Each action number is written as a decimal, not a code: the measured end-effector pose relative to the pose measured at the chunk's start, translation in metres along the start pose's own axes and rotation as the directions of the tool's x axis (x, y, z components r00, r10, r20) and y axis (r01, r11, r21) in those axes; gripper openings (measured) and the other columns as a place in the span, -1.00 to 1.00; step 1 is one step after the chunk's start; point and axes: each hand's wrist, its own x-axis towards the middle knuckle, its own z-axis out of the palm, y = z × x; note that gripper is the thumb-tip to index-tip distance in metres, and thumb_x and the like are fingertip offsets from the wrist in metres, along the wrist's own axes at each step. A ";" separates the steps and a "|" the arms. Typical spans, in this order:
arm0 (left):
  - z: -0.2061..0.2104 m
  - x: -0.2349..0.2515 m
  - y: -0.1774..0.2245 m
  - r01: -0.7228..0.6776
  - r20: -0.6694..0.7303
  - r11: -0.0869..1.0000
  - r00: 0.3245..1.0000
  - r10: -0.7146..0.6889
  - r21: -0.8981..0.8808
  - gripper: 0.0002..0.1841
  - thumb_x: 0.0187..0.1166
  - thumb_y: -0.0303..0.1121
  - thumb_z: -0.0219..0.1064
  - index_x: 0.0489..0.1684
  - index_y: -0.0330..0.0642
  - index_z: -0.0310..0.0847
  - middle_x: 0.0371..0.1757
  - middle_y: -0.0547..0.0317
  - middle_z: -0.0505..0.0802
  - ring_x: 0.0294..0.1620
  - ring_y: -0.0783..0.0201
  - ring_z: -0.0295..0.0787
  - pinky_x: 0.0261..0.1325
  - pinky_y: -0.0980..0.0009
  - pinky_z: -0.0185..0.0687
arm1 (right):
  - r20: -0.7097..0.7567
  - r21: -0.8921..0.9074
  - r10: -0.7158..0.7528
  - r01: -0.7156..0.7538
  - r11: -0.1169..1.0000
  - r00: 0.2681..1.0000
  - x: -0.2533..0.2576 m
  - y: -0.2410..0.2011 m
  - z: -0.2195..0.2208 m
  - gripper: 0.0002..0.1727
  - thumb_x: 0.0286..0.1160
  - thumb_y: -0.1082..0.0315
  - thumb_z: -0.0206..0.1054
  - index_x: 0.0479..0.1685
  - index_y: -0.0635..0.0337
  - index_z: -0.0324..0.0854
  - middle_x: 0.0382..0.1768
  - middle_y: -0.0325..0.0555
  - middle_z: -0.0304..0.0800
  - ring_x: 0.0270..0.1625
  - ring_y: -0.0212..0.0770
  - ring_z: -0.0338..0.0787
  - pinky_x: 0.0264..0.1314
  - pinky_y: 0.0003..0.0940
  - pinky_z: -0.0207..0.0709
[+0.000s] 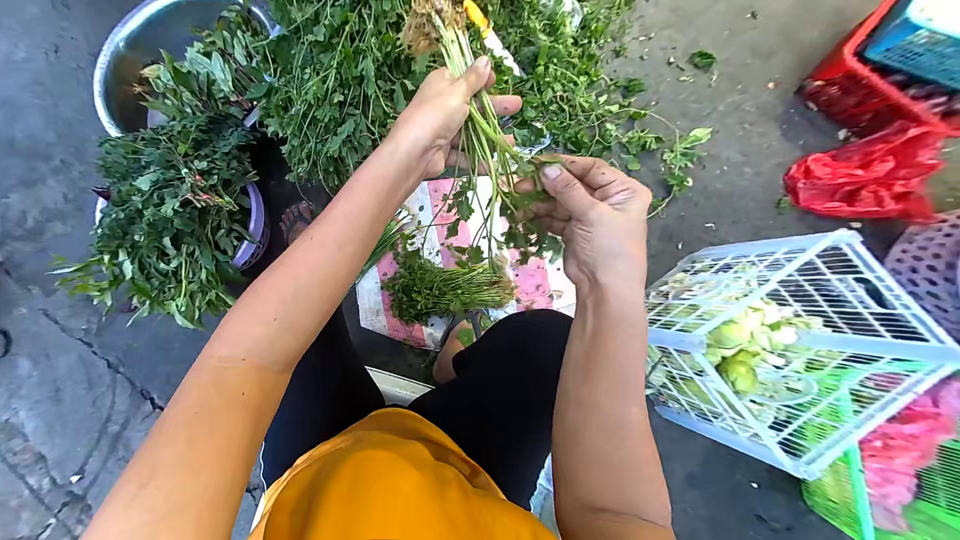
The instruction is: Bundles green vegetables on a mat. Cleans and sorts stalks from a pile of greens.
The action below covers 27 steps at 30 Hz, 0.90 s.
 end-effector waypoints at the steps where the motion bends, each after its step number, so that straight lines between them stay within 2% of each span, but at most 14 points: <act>1: 0.000 0.000 0.000 0.003 -0.001 1.000 1.000 -0.003 -0.002 -0.61 0.94 -0.07 -0.14 0.36 -0.14 0.39 0.06 -0.04 0.92 -0.16 -0.02 0.95 -0.32 0.17 0.86 | -0.021 -0.018 -0.003 0.002 1.000 1.000 0.001 0.001 -0.005 -0.82 0.71 0.36 0.28 0.08 0.20 0.72 -0.22 -0.20 0.93 -0.33 -0.29 0.91 -0.30 -0.38 0.84; 4: 0.002 0.001 0.001 0.001 -0.014 1.000 1.000 -0.001 0.006 -0.62 0.94 -0.08 -0.14 0.36 -0.14 0.38 0.04 -0.04 0.93 -0.20 -0.01 0.96 -0.34 0.19 0.86 | -0.162 -0.135 -0.056 0.034 0.990 0.985 0.003 0.005 -0.023 -0.84 0.71 0.31 0.29 0.03 0.15 0.73 -0.26 -0.25 0.91 -0.28 -0.32 0.90 -0.31 -0.40 0.80; 6: 0.003 0.001 0.003 0.009 -0.027 1.000 1.000 -0.009 0.001 -0.62 0.94 -0.07 -0.16 0.35 -0.14 0.37 0.02 -0.04 0.92 -0.23 0.01 0.95 -0.37 0.22 0.85 | -0.246 -0.292 -0.196 0.120 0.949 0.949 -0.003 0.008 -0.030 -0.79 0.67 0.33 0.31 0.15 0.17 0.67 -0.19 -0.28 0.86 -0.28 -0.38 0.85 -0.30 -0.46 0.75; 7: 0.004 0.001 0.004 0.016 -0.031 1.000 0.999 -0.016 -0.001 -0.62 0.94 -0.07 -0.17 0.35 -0.14 0.36 0.02 -0.04 0.92 -0.24 0.03 0.95 -0.37 0.23 0.84 | -0.239 -0.345 -0.273 0.181 0.921 0.932 -0.012 0.005 -0.030 -0.73 0.66 0.33 0.31 0.24 0.16 0.61 -0.11 -0.27 0.81 -0.29 -0.41 0.80 -0.30 -0.50 0.70; 9: 0.006 0.004 0.005 0.016 -0.042 1.000 0.999 -0.016 -0.002 -0.61 0.94 -0.07 -0.16 0.36 -0.14 0.35 0.02 -0.05 0.92 -0.25 0.03 0.95 -0.38 0.24 0.84 | -0.163 -0.343 -0.394 0.322 0.882 0.905 -0.026 -0.005 -0.017 -0.75 0.67 0.34 0.30 0.22 0.15 0.56 -0.11 -0.31 0.74 -0.38 -0.47 0.73 -0.39 -0.55 0.68; 11: 0.010 0.008 0.005 -0.002 -0.053 1.000 0.999 0.002 0.004 -0.61 0.94 -0.07 -0.16 0.38 -0.14 0.35 0.02 -0.04 0.92 -0.26 0.04 0.95 -0.39 0.24 0.83 | -0.021 -0.345 -0.356 0.328 0.880 0.934 -0.045 -0.015 0.006 -0.81 0.74 0.28 0.22 0.07 0.19 0.61 -0.22 -0.29 0.79 -0.42 -0.44 0.75 -0.41 -0.46 0.72; 13: 0.015 0.010 0.006 -0.030 -0.067 1.000 0.997 0.030 -0.003 -0.61 0.94 -0.06 -0.17 0.39 -0.13 0.35 0.05 -0.02 0.92 -0.25 0.03 0.94 -0.39 0.25 0.82 | 0.035 -0.530 -0.230 0.214 0.821 0.972 -0.057 -0.010 0.029 -0.71 0.74 0.17 0.25 0.00 0.21 0.75 -0.23 -0.15 0.90 -0.37 -0.30 0.87 -0.37 -0.26 0.80; 14: 0.018 0.010 0.007 -0.044 -0.081 0.999 0.996 0.043 -0.017 -0.60 0.94 -0.06 -0.17 0.39 -0.13 0.36 0.06 -0.02 0.92 -0.23 0.03 0.95 -0.38 0.25 0.83 | 0.018 -0.624 -0.199 0.167 0.764 0.980 -0.058 0.000 0.038 -0.66 0.72 0.09 0.28 0.10 0.17 0.77 -0.13 -0.09 0.92 -0.26 -0.21 0.92 -0.25 -0.13 0.82; 16: 0.021 0.009 0.007 -0.079 -0.113 0.995 0.991 0.071 -0.068 -0.61 0.94 -0.07 -0.15 0.42 -0.14 0.34 0.06 -0.05 0.92 -0.20 0.02 0.96 -0.34 0.25 0.85 | -0.039 -0.663 -0.184 0.113 0.740 0.982 -0.052 0.019 0.044 -0.41 0.70 -0.06 0.28 0.50 0.20 0.59 0.24 0.08 0.83 0.11 -0.01 0.89 0.09 0.07 0.73; 17: 0.023 0.008 0.008 -0.102 -0.131 0.990 0.987 0.090 -0.093 -0.61 0.94 -0.08 -0.15 0.41 -0.15 0.34 0.06 -0.06 0.92 -0.20 0.02 0.95 -0.34 0.25 0.85 | -0.072 -0.613 -0.191 0.108 0.782 0.979 -0.048 0.025 0.045 -0.32 0.67 -0.11 0.31 0.60 0.17 0.47 0.37 0.05 0.75 0.27 -0.04 0.83 0.22 0.01 0.72; 18: 0.025 0.007 0.008 -0.127 -0.149 0.985 0.983 0.108 -0.120 -0.62 0.95 -0.08 -0.16 0.37 -0.15 0.34 0.06 -0.06 0.92 -0.21 0.02 0.95 -0.35 0.24 0.84 | -0.111 -0.525 -0.228 0.138 0.840 0.967 -0.043 0.028 0.048 -0.32 0.63 -0.07 0.37 0.58 0.16 0.42 0.37 0.02 0.73 0.30 -0.12 0.82 0.23 -0.10 0.74; 21: 0.032 0.003 0.005 -0.159 -0.178 0.965 0.976 0.123 -0.206 -0.59 0.95 -0.07 -0.19 0.42 -0.16 0.32 0.10 -0.04 0.91 -0.18 0.03 0.95 -0.33 0.24 0.84 | -0.157 -0.189 -0.289 0.258 0.947 0.944 -0.033 0.025 0.058 -0.59 0.65 0.24 0.41 0.32 0.11 0.37 0.06 -0.16 0.79 -0.02 -0.33 0.89 -0.05 -0.40 0.82; 23: 0.035 0.002 0.002 -0.164 -0.184 0.953 0.976 0.119 -0.254 -0.59 0.95 -0.07 -0.20 0.44 -0.16 0.29 0.10 -0.05 0.91 -0.18 0.05 0.95 -0.28 0.24 0.85 | -0.112 -0.043 -0.283 0.280 0.959 0.953 -0.028 0.025 0.058 -0.75 0.71 0.35 0.32 0.23 0.12 0.46 -0.12 -0.18 0.83 -0.29 -0.34 0.88 -0.24 -0.47 0.82; 27: 0.023 0.007 0.003 -0.152 -0.221 0.944 0.971 0.088 -0.294 -0.56 0.96 -0.07 -0.24 0.47 -0.19 0.29 0.11 -0.09 0.91 -0.19 0.02 0.96 -0.26 0.21 0.87 | -0.036 -0.066 -0.221 0.218 0.974 0.975 -0.027 0.026 0.038 -0.80 0.72 0.35 0.29 0.19 0.12 0.61 -0.27 -0.22 0.86 -0.62 -0.46 0.67 -0.65 -0.61 0.56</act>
